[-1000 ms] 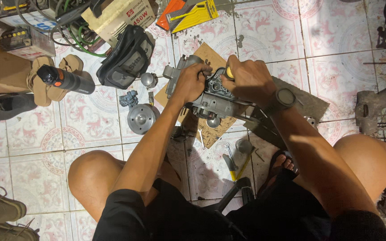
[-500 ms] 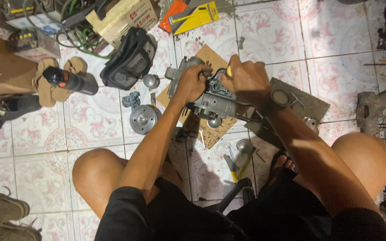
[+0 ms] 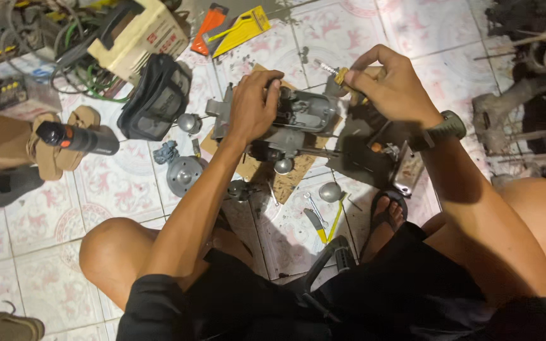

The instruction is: The person sits on the floor and uses a screwdriver to remove screws from a disassembled engine casing. They then use a wrench to loosen and remove a bolt from the engine part.

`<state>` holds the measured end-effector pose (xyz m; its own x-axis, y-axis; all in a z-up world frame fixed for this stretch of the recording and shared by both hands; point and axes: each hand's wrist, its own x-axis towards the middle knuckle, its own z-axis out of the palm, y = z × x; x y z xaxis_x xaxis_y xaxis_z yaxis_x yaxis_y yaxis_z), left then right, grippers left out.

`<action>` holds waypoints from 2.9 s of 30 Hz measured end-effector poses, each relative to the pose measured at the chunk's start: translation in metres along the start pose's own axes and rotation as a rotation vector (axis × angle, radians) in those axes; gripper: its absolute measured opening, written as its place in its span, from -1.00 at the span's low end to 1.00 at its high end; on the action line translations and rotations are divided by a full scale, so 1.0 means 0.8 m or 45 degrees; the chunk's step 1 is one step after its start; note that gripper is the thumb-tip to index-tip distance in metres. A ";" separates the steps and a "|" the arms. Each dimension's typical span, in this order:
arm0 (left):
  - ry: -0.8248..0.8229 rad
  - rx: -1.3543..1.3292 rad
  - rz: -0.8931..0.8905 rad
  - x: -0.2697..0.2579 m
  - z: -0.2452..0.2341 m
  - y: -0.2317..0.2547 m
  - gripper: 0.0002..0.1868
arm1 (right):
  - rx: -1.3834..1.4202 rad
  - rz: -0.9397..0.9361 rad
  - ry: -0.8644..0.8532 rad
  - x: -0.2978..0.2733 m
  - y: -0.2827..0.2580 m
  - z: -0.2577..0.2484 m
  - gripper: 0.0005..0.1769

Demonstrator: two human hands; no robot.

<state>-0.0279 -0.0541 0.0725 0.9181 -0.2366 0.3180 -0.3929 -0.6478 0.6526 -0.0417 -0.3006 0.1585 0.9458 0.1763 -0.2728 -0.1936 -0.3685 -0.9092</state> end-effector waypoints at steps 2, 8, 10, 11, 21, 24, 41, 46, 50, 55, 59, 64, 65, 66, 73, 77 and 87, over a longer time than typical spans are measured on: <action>-0.075 -0.073 0.062 -0.002 0.014 0.031 -0.74 | 0.135 0.097 0.015 -0.027 -0.008 -0.011 -0.85; -0.446 -0.281 0.173 -0.041 0.090 0.101 -0.80 | 0.074 0.095 0.136 -0.096 0.027 -0.047 -0.64; -0.568 -0.298 0.146 -0.056 0.139 0.104 -0.82 | -0.014 0.094 0.241 -0.108 0.060 -0.060 -0.60; -0.623 -0.303 0.087 -0.063 0.172 0.100 -0.81 | -0.135 0.085 0.211 -0.109 0.084 -0.070 -0.64; -1.025 0.197 -0.247 -0.120 0.413 0.021 -0.69 | -0.967 0.423 -0.043 -0.090 0.144 -0.119 -0.53; -1.213 0.370 -0.310 -0.164 0.512 -0.039 -0.58 | -1.109 0.353 -0.028 -0.089 0.148 -0.126 -0.62; -0.655 0.707 0.336 -0.197 0.530 -0.060 -0.86 | -0.952 0.270 0.054 -0.061 0.120 -0.125 -0.63; -0.562 0.669 0.336 -0.194 0.521 -0.047 -0.91 | -0.894 0.215 0.053 -0.038 0.277 -0.109 -0.64; -0.700 0.373 0.014 -0.144 0.441 0.027 -0.84 | -0.755 0.287 0.070 -0.057 0.097 -0.138 -0.60; -0.797 -0.174 -0.213 -0.087 0.294 0.105 -0.77 | -0.579 0.165 0.229 -0.064 0.087 -0.126 -0.67; -0.667 -0.220 -0.115 -0.071 0.189 0.117 -0.76 | -0.430 0.029 0.137 -0.070 0.069 -0.096 -0.67; -0.494 -0.206 -0.063 -0.070 0.068 0.117 -0.76 | -0.331 0.019 -0.019 -0.066 0.018 -0.034 -0.71; -0.484 -0.225 -0.063 -0.071 0.047 0.114 -0.75 | -0.390 0.036 -0.061 -0.059 0.016 -0.022 -0.68; -0.476 -0.248 -0.061 -0.072 0.028 0.112 -0.75 | -0.451 0.057 -0.100 -0.053 0.014 -0.011 -0.66; -0.187 -0.271 0.009 -0.065 -0.051 0.076 -0.74 | -0.418 -0.188 -0.207 -0.046 -0.034 0.059 -0.73; 0.004 -0.567 -0.203 -0.057 -0.063 0.059 -0.75 | -0.210 -0.374 -0.225 -0.018 -0.037 0.081 -0.79; 0.194 -0.896 -0.413 -0.050 -0.065 0.026 -0.79 | 0.046 -0.408 -0.184 0.034 -0.022 0.122 -0.77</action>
<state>-0.0754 -0.0202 0.1094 0.9952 0.0208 0.0951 -0.0941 -0.0450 0.9945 -0.0377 -0.2003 0.1364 0.9137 0.4062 -0.0109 0.0957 -0.2412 -0.9657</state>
